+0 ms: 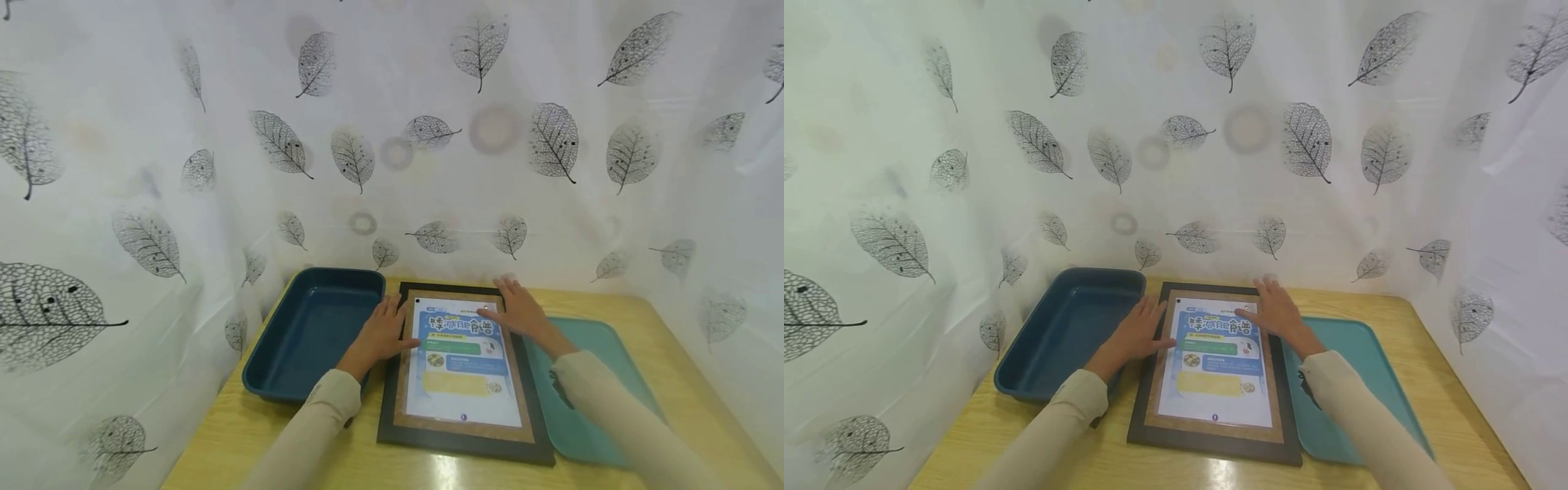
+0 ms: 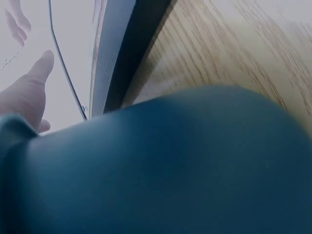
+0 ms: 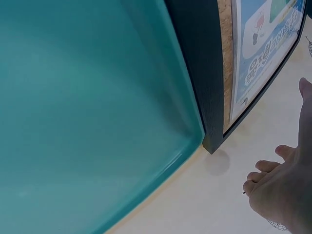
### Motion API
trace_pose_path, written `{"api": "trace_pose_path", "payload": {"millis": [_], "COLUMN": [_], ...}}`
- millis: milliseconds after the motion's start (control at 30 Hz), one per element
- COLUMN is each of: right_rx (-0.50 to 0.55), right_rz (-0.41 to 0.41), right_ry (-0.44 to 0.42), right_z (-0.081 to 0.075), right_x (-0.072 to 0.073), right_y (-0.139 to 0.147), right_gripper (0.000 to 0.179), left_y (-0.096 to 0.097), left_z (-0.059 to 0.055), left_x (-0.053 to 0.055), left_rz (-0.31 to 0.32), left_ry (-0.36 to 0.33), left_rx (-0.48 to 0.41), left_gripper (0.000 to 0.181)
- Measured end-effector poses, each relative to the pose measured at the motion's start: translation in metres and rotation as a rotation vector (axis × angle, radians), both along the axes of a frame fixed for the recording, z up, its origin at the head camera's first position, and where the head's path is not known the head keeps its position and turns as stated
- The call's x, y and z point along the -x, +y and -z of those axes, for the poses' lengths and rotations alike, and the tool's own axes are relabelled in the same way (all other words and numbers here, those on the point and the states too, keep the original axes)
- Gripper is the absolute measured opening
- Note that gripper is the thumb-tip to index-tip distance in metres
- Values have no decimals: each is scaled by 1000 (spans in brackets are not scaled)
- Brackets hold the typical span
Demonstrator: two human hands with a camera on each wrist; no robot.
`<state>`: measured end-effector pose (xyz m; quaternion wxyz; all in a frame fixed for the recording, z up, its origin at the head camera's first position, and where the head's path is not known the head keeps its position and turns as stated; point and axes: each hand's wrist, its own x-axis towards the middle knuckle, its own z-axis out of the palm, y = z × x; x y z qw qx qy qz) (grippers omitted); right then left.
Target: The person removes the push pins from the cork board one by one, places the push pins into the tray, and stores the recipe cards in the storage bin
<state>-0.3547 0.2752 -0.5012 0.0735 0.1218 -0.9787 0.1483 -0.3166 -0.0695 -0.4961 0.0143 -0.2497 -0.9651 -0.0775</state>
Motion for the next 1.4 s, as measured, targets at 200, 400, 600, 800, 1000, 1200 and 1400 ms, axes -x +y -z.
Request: {"api": "trace_pose_path", "payload": {"millis": [200,400,600,800,1000,1200,1400], "right_rx": [-5,35,27,59,55,73,45], "right_rz": [-6,-14,-10,-18,-37,-42,-26], "right_ry": [-17,-34,-34,-40,-50,-76,-116], "right_z": [-3,1,7,8,15,18,21], "right_x": [1,6,11,9,10,12,13], "right_y": [-12,-22,-28,-31,-33,-38,-45], "right_gripper": [101,100,99,96,94,92,90], "left_y": [8,19,28,34,37,37,38], "left_z": [1,4,6,11,14,14,17], "left_x": [1,0,-3,-1,-2,-4,-3], "left_rz": [-14,-33,-47,-59,-63,-71,-80], "left_ry": [-11,-5,-50,-98,-149,-169,-176], "left_rx": [48,118,127,136,126,114,127], "left_gripper": [100,101,94,90,90,91,90]}}
